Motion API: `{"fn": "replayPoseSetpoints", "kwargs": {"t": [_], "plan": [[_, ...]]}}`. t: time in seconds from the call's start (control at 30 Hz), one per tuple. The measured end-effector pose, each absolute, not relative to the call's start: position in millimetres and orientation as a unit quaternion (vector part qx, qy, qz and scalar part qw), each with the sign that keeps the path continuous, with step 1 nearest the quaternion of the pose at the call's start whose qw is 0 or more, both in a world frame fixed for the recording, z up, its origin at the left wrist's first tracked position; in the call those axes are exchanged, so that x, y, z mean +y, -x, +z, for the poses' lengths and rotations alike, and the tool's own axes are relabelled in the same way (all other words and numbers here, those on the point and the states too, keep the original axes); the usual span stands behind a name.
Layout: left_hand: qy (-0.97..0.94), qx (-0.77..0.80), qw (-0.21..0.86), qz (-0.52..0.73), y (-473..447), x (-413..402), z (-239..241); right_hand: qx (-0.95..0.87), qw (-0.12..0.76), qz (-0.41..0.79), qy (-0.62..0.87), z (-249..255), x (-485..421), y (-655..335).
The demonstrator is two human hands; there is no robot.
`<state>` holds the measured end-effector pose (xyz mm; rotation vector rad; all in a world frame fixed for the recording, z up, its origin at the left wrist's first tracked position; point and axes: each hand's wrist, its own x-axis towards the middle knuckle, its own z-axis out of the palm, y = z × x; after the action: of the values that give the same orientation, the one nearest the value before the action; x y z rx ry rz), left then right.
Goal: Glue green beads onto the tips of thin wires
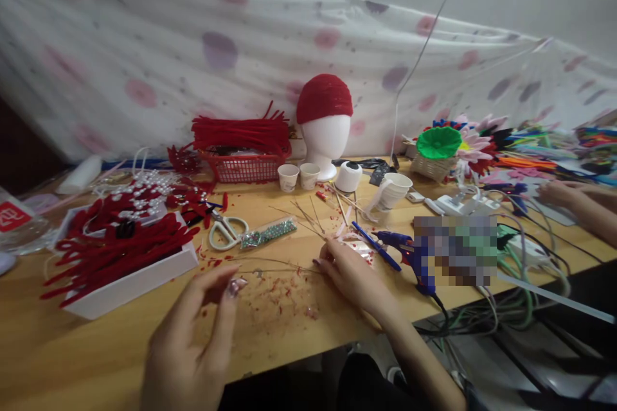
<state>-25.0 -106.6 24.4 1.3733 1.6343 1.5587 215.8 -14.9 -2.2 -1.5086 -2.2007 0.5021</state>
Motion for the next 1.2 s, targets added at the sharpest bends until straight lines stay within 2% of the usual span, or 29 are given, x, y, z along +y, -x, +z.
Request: {"fn": "replayPoseSetpoints", "kwargs": {"t": [0.13,0.27,0.5,0.67,0.87,1.07,1.2], "plan": [[-0.609,0.615,0.193,0.462,1,-72,-1,-0.82,0.216,0.169,0.502,-6,-17,-213],[-0.698,0.586,0.149,0.382,-12,-57,-26,-0.808,0.218,0.164,0.522,-7,-17,-214],[-0.745,0.577,0.075,0.326,-14,-52,-55,-0.815,0.222,0.12,0.522,-13,-21,-214],[-0.755,0.562,0.033,0.336,-11,-51,-63,-0.799,0.234,0.098,0.545,-15,-21,-213],[-0.675,0.602,0.062,0.422,-17,-53,-45,-0.778,0.304,0.107,0.54,-7,-27,-209],[-0.71,0.591,-0.055,0.378,-22,-46,-36,-0.779,0.249,0.126,0.562,-2,-32,-212],[-0.705,0.573,0.003,0.418,-16,-41,-46,-0.795,0.251,0.159,0.53,1,-35,-230]]}}
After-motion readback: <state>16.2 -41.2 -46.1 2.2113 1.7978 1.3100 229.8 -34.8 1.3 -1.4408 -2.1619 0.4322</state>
